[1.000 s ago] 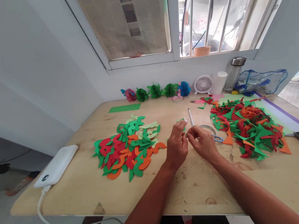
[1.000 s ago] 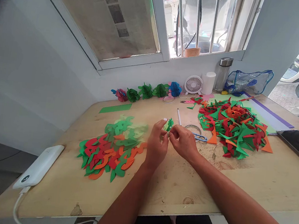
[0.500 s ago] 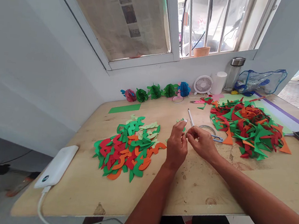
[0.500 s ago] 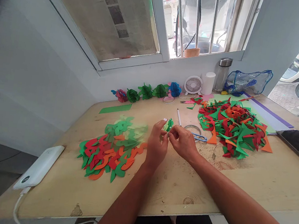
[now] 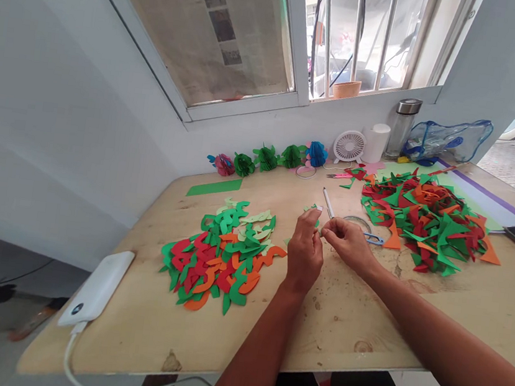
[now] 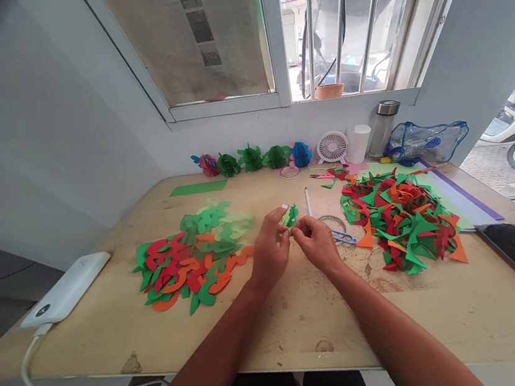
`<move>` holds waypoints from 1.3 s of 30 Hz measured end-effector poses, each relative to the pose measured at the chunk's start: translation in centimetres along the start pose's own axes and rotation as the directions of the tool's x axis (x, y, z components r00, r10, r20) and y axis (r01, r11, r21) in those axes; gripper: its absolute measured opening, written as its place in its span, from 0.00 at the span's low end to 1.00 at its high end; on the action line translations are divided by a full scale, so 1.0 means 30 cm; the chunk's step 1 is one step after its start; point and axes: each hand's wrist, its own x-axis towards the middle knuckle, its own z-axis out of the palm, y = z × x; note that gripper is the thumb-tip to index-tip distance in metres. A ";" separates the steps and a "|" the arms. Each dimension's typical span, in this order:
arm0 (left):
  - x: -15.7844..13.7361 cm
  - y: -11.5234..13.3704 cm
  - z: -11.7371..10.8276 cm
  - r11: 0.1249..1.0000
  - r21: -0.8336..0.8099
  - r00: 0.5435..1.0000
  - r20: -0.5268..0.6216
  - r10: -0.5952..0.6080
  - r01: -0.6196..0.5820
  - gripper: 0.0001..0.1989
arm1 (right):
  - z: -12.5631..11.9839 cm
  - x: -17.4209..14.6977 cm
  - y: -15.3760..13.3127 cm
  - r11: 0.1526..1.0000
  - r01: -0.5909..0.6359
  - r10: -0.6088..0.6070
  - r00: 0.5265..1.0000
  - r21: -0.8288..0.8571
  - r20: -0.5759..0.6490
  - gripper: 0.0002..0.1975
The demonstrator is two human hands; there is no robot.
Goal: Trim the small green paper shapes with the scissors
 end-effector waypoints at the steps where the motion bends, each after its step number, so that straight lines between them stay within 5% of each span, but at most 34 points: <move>1: 0.000 0.000 0.001 1.000 0.003 1.000 -0.001 0.004 -0.004 0.27 | 0.000 0.000 0.001 1.000 -0.003 0.003 1.000 0.005 0.000 0.07; 15: -0.002 0.003 0.005 0.999 0.003 0.999 -0.022 -0.033 0.034 0.26 | -0.001 -0.001 -0.006 0.999 -0.034 0.035 0.999 0.033 -0.022 0.07; 26: 0.002 0.011 -0.005 0.989 -0.082 0.988 -0.073 -0.133 0.126 0.25 | -0.004 -0.002 -0.040 0.914 -0.223 0.215 0.975 0.340 0.060 0.11; 39: 0.000 0.009 -0.006 0.975 -0.159 0.985 -0.050 -0.164 0.154 0.24 | -0.013 -0.003 -0.038 0.956 -0.156 0.157 0.988 0.250 0.017 0.15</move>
